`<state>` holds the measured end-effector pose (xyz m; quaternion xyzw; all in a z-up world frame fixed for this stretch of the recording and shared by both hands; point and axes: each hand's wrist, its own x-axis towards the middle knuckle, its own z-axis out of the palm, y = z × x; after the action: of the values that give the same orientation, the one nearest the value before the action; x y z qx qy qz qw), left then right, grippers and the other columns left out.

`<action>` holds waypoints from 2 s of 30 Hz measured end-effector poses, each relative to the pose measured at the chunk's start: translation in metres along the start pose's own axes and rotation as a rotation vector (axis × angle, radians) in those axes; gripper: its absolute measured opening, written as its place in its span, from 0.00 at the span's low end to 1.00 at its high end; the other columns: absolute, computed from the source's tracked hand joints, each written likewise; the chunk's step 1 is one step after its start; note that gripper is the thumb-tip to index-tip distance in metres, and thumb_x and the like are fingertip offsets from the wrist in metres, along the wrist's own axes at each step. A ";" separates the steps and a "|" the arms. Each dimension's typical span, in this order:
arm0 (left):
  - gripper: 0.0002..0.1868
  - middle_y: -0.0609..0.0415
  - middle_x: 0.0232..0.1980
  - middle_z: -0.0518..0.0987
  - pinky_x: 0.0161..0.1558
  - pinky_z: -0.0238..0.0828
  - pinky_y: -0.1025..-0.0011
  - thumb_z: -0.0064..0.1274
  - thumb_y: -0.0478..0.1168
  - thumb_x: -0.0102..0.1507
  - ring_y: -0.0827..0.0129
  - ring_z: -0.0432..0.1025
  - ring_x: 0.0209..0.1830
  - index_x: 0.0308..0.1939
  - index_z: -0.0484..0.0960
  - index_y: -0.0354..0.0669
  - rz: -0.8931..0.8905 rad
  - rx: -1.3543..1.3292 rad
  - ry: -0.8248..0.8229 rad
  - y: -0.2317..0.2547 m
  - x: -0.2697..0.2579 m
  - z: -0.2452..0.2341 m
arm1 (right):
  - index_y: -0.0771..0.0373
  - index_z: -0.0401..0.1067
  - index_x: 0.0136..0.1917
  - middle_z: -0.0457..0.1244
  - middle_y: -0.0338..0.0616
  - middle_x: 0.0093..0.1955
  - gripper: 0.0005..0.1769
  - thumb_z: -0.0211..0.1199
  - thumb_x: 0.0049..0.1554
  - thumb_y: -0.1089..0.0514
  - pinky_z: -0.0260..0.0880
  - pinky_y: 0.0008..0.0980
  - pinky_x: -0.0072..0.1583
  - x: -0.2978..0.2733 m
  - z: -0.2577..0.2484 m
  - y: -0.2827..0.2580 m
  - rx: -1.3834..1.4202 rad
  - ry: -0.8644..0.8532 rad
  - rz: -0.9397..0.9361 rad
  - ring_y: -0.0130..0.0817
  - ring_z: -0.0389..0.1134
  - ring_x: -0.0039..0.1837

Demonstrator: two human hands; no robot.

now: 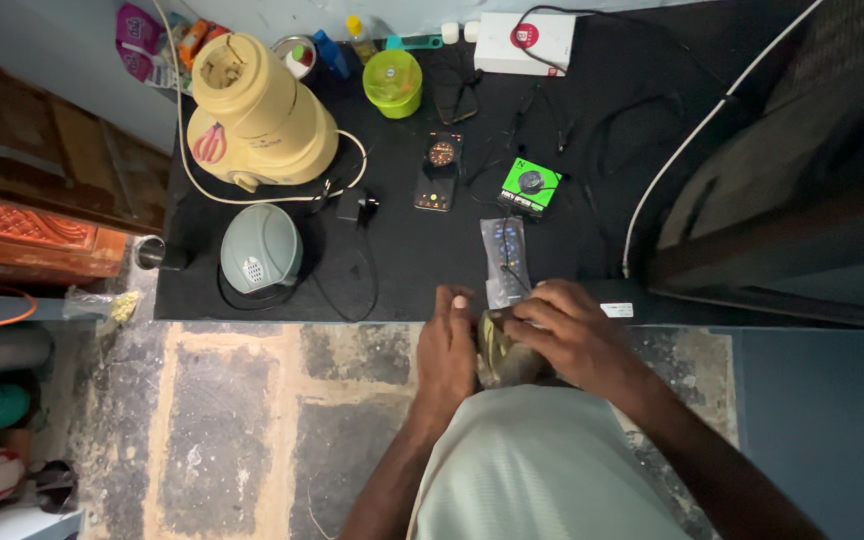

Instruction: The person unboxes a new remote control, wipes its surface and the surface of a small electronic device with a yellow cloth, and then cleans the cable of the device by pulling it through the cloth.

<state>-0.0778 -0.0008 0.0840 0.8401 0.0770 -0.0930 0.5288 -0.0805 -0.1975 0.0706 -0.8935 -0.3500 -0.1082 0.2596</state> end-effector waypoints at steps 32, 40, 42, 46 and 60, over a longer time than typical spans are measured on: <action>0.35 0.42 0.27 0.80 0.34 0.69 0.55 0.19 0.64 0.72 0.51 0.77 0.29 0.53 0.74 0.42 -0.084 0.019 -0.095 -0.015 -0.005 -0.024 | 0.63 0.75 0.59 0.68 0.45 0.57 0.19 0.65 0.53 0.63 0.59 0.51 0.73 0.012 0.014 -0.025 -0.120 -0.060 -0.128 0.38 0.67 0.64; 0.48 0.46 0.29 0.82 0.30 0.71 0.64 0.15 0.73 0.69 0.58 0.78 0.26 0.68 0.67 0.35 0.345 -0.081 0.100 -0.012 -0.023 -0.036 | 0.63 0.76 0.56 0.69 0.44 0.55 0.15 0.66 0.54 0.61 0.63 0.49 0.71 0.011 -0.008 -0.019 -0.152 0.058 -0.091 0.37 0.68 0.61; 0.52 0.47 0.37 0.83 0.34 0.74 0.66 0.14 0.76 0.70 0.59 0.80 0.32 0.70 0.65 0.32 0.517 -0.012 0.170 -0.021 -0.022 -0.036 | 0.63 0.77 0.56 0.69 0.44 0.54 0.13 0.66 0.57 0.60 0.64 0.47 0.69 0.009 -0.004 -0.028 -0.172 0.120 -0.138 0.38 0.69 0.61; 0.61 0.49 0.42 0.85 0.38 0.77 0.66 0.11 0.82 0.66 0.58 0.80 0.37 0.75 0.59 0.27 0.681 0.156 0.225 -0.041 -0.021 -0.038 | 0.63 0.77 0.56 0.69 0.42 0.55 0.13 0.65 0.59 0.57 0.65 0.45 0.69 0.012 -0.003 -0.042 -0.195 0.171 -0.153 0.36 0.69 0.61; 0.61 0.53 0.35 0.83 0.33 0.75 0.64 0.20 0.87 0.61 0.59 0.80 0.32 0.70 0.66 0.36 0.490 0.035 0.130 -0.038 -0.024 -0.042 | 0.64 0.77 0.55 0.68 0.42 0.52 0.15 0.65 0.55 0.58 0.64 0.48 0.68 0.017 0.004 -0.047 -0.021 0.099 -0.079 0.36 0.69 0.58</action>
<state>-0.1069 0.0521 0.0744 0.8469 -0.0965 0.0907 0.5150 -0.1001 -0.1566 0.0914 -0.8754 -0.3705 -0.1659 0.2625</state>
